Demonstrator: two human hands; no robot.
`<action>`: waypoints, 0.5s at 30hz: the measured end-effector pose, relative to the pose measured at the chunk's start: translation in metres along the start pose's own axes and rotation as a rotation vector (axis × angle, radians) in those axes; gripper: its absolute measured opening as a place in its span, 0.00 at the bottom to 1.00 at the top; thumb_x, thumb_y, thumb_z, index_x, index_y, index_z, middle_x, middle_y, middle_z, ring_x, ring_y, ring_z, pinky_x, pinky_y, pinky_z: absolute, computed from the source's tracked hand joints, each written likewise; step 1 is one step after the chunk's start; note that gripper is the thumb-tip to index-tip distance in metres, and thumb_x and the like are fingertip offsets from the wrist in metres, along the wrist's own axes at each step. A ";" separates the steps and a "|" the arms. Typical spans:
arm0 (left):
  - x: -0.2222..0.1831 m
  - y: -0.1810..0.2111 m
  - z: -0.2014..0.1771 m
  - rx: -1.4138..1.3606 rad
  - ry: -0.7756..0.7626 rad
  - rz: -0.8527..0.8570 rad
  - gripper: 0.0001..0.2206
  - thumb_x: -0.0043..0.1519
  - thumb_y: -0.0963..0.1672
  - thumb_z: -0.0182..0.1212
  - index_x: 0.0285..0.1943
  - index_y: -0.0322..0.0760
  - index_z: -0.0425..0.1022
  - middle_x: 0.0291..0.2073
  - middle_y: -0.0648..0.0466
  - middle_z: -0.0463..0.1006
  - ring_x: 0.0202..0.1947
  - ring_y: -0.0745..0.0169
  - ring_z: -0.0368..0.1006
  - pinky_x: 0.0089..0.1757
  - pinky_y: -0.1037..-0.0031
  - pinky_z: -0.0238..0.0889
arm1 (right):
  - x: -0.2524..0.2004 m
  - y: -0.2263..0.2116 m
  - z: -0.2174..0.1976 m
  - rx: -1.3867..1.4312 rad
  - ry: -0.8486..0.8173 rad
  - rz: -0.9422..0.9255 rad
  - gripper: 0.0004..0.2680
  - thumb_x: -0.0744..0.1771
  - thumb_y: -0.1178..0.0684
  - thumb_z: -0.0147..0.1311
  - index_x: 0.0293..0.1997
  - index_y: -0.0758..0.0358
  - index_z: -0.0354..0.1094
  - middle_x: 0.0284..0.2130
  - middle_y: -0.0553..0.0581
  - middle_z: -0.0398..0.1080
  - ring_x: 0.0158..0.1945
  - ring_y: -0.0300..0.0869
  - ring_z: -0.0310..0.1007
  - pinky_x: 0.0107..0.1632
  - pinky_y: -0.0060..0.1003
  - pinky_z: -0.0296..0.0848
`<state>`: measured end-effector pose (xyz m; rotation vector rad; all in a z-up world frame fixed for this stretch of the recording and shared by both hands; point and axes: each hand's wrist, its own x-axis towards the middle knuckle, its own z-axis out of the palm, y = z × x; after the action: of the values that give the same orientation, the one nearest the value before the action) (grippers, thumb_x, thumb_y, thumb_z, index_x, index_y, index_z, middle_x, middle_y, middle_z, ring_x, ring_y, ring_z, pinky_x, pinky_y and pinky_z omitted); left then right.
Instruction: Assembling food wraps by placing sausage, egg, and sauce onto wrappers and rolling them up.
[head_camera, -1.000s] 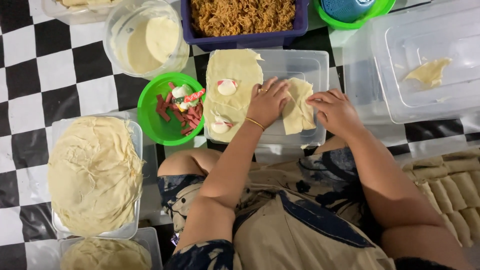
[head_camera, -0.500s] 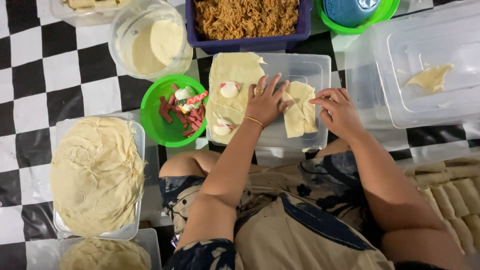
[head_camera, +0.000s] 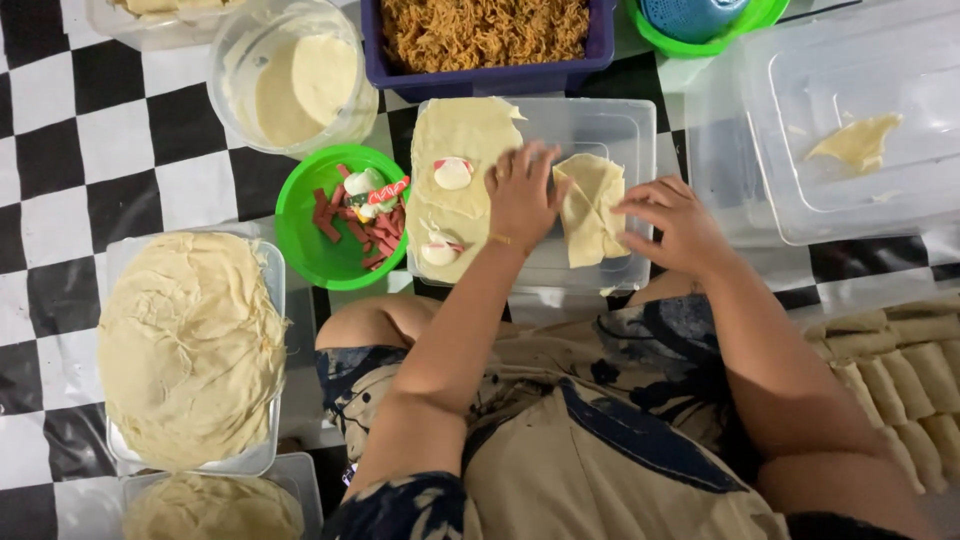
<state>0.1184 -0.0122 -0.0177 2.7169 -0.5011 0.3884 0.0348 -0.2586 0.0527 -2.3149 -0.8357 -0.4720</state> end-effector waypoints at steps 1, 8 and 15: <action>-0.013 0.009 -0.006 0.002 0.002 0.002 0.26 0.65 0.61 0.49 0.70 0.60 0.65 0.65 0.61 0.64 0.68 0.48 0.57 0.60 0.44 0.53 | -0.004 0.001 0.001 -0.001 0.003 -0.002 0.10 0.68 0.49 0.57 0.53 0.56 0.76 0.50 0.58 0.73 0.48 0.52 0.68 0.54 0.48 0.68; -0.073 0.038 -0.025 -0.130 -0.390 0.177 0.28 0.53 0.62 0.64 0.63 0.69 0.71 0.57 0.70 0.67 0.67 0.58 0.54 0.61 0.49 0.48 | -0.006 -0.012 0.005 -0.143 -0.255 0.087 0.11 0.65 0.43 0.66 0.45 0.57 0.78 0.41 0.52 0.73 0.47 0.47 0.71 0.51 0.46 0.72; -0.079 0.035 0.001 -0.173 -0.039 0.125 0.23 0.57 0.56 0.67 0.57 0.52 0.71 0.40 0.60 0.79 0.54 0.56 0.72 0.56 0.54 0.55 | -0.019 -0.011 0.001 -0.169 -0.259 0.217 0.14 0.64 0.44 0.65 0.51 0.55 0.73 0.40 0.52 0.75 0.51 0.50 0.73 0.53 0.53 0.73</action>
<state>0.0338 -0.0202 -0.0348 2.5382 -0.6852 0.3087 0.0138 -0.2600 0.0471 -2.6255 -0.6719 -0.1548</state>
